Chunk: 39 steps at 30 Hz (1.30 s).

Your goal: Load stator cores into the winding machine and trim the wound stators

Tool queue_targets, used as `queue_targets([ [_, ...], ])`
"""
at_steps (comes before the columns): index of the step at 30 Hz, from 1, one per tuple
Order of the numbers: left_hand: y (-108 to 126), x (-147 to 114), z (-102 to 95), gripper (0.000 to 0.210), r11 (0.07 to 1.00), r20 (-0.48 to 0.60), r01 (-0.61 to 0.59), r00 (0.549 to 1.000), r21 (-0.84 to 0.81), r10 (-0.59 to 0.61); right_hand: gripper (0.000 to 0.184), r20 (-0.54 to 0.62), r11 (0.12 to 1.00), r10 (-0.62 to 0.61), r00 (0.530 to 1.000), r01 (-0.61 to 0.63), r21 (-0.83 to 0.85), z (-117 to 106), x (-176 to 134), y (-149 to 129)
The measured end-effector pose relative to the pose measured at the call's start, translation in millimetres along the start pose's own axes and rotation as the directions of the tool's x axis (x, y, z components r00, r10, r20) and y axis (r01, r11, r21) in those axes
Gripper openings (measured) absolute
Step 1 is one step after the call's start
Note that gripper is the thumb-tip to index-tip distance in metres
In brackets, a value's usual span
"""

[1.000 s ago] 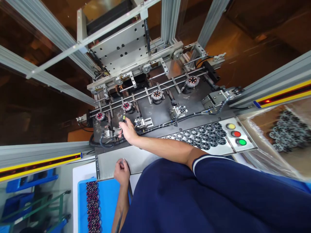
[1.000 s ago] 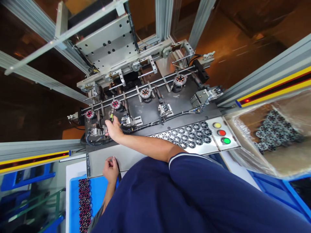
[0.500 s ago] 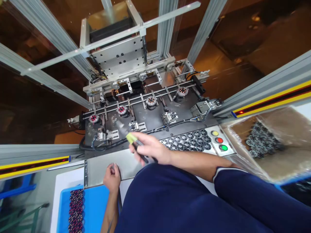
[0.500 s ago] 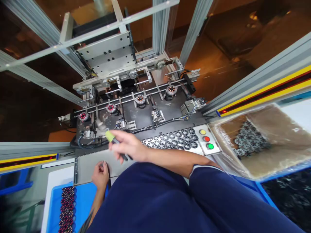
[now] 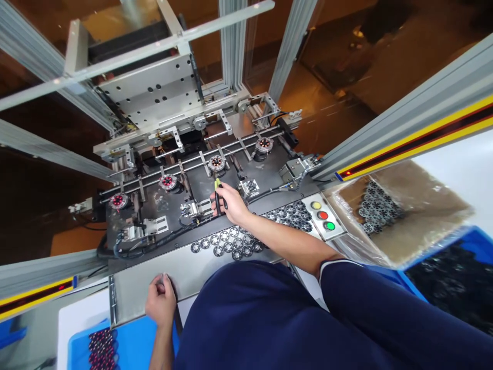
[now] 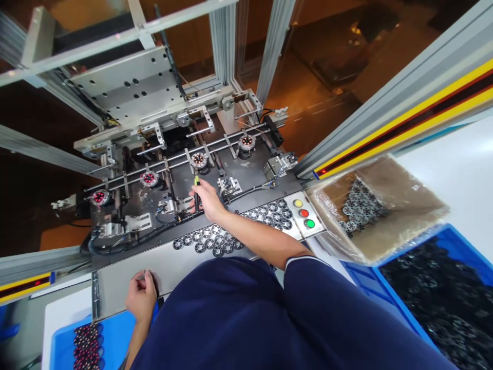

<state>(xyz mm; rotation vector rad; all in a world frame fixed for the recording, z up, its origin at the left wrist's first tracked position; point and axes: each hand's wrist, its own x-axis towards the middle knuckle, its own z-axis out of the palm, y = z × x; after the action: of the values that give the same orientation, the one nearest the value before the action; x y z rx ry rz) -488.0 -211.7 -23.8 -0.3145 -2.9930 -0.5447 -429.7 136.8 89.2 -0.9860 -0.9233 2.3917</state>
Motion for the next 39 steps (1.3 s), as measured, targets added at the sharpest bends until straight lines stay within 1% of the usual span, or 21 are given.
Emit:
queue_targets([
  [3,0,0,0.1,0.039,1.000,0.003,0.004,1.000,0.004,-0.004,0.016,0.000,1.000,0.006,1.000,-0.006,0.015,-1,0,-1],
  [8,0,-1,1.0,0.039,1.000,0.004,0.015,1.000,0.005,-0.015,0.021,-0.003,0.999,0.000,1.000,0.000,0.033,-4,5,0],
  [12,-2,-1,2.2,0.039,1.000,-0.001,0.022,1.000,0.006,-0.022,0.021,0.005,0.999,-0.020,1.000,0.020,0.039,0,8,2],
  [15,-4,0,3.4,0.039,1.000,-0.006,0.021,1.000,0.005,-0.021,0.022,0.071,0.999,-0.017,0.997,0.015,0.034,3,-11,-4],
  [16,-4,0,3.9,0.039,1.000,-0.008,0.020,1.000,0.005,-0.020,0.025,0.129,1.000,0.004,0.992,-0.007,0.023,2,-24,-9],
  [17,-5,0,4.3,0.039,1.000,-0.011,0.018,1.000,0.005,-0.018,0.029,0.217,0.999,0.040,0.975,-0.041,0.001,-1,-38,-16],
  [18,-5,0,4.7,0.039,1.000,-0.014,0.016,1.000,0.005,-0.016,0.035,0.322,0.996,0.084,0.943,-0.079,-0.029,-6,-54,-24],
  [19,-6,0,5.0,0.039,1.000,-0.017,0.013,1.000,0.005,-0.013,0.040,0.452,0.990,0.138,0.881,-0.118,-0.074,-12,-69,-34],
  [20,-7,0,5.3,0.040,1.000,-0.020,0.010,1.000,0.005,-0.010,0.044,0.544,0.985,0.170,0.822,-0.131,-0.110,-20,-82,-45],
  [21,-7,0,5.6,0.040,1.000,-0.024,0.006,1.000,0.005,-0.006,0.047,0.586,0.985,0.171,0.792,-0.116,-0.130,-29,-92,-56],
  [22,-8,0,5.8,0.040,1.000,-0.029,0.002,1.000,0.004,-0.002,0.047,0.587,0.987,0.150,0.795,-0.084,-0.139,-38,-98,-67],
  [23,-8,0,6.1,0.040,1.000,-0.033,-0.001,0.999,0.003,0.002,0.047,0.534,0.990,0.108,0.838,-0.039,-0.139,-48,-100,-77],
  [24,-8,0,6.3,0.040,1.000,-0.039,-0.004,0.999,0.001,0.004,0.044,0.440,0.990,0.060,0.896,0.004,-0.143,-58,-97,-87],
  [25,-8,0,6.5,0.040,1.000,-0.044,-0.006,0.999,-0.002,0.006,0.041,0.314,0.987,0.017,0.949,0.033,-0.156,-68,-91,-95],
  [26,-8,0,6.7,0.040,1.000,-0.049,-0.006,0.999,-0.004,0.006,0.036,0.178,0.984,-0.015,0.984,0.046,-0.172,-77,-82,-101],
  [27,-7,0,7.0,0.040,1.000,-0.053,-0.006,0.999,-0.007,0.006,0.031,0.052,0.981,-0.035,0.998,0.044,-0.188,-86,-72,-106],
  [28,-7,1,7.3,0.039,1.000,-0.057,-0.004,0.998,-0.011,0.003,0.026,-0.049,0.979,-0.046,0.998,0.035,-0.199,-93,-61,-109],
  [29,-6,1,7.5,0.039,1.000,-0.060,-0.001,0.998,-0.013,0.000,0.022,-0.115,0.978,-0.050,0.992,0.026,-0.206,-100,-50,-110],
  [30,-6,1,7.7,0.038,1.000,-0.062,0.003,0.998,-0.015,-0.004,0.019,-0.149,0.977,-0.052,0.987,0.020,-0.210,-105,-40,-110],
  [33,-6,1,8.4,0.037,1.000,-0.069,0.014,0.998,-0.014,-0.015,0.019,-0.160,0.978,-0.051,0.986,0.017,-0.207,-115,-21,-106],
  [39,-7,1,8.8,0.038,1.000,-0.062,0.009,0.998,-0.002,-0.009,0.019,-0.162,0.984,-0.048,0.986,0.019,-0.176,-119,-12,-102],
])
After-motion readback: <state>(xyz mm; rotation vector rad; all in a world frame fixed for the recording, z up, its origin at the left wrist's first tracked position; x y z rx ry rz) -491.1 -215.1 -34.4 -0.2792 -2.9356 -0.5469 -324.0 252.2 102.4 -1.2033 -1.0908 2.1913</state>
